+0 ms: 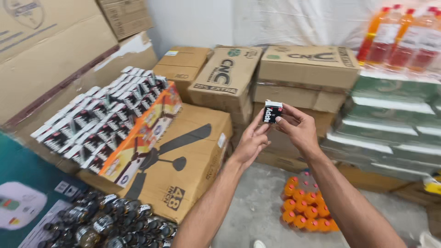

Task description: The person repeatedly picks up small black boxes from a large stack and places them one by one onto an orange box. The action is continuous and repetitive throughout the clip.

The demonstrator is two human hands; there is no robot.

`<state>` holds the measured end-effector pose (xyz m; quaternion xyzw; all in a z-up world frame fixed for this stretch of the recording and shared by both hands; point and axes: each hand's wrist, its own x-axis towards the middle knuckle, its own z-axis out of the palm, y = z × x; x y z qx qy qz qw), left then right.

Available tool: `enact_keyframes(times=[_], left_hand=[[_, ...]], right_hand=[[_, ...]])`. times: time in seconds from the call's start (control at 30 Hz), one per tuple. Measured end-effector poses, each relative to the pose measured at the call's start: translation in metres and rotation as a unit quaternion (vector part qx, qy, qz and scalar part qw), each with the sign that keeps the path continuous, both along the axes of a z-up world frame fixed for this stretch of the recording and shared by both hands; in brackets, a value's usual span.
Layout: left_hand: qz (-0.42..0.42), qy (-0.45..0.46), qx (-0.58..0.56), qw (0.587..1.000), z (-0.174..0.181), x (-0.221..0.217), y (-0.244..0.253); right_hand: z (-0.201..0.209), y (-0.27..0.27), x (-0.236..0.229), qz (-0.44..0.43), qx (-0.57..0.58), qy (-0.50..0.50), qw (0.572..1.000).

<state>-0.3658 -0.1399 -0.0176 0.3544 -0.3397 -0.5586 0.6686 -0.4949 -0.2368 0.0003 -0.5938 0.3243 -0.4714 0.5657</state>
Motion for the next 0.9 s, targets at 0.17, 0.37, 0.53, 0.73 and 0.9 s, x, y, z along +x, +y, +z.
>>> enact_keyframes(times=[0.17,0.37,0.53,0.73,0.9], left_hand=[[-0.140,0.002,0.006,0.990,0.002,-0.129,-0.022],[-0.312,-0.010,0.031,0.950,0.007,-0.306,-0.020],[-0.429,-0.022,0.030,0.903,0.000,-0.464,0.007],[-0.530,-0.012,0.035,0.847,-0.018,-0.672,0.064],[-0.590,-0.014,0.047,0.806,-0.019,-0.808,0.094]], right_hand=[[-0.007,0.013,-0.151,-0.136,-0.017,0.004,0.991],[-0.012,0.061,-0.351,-0.279,0.011,-0.014,0.960],[-0.029,0.122,-0.513,-0.393,0.007,-0.009,0.919],[-0.034,0.217,-0.704,-0.503,0.027,0.000,0.864],[-0.024,0.273,-0.820,-0.570,0.034,0.012,0.821]])
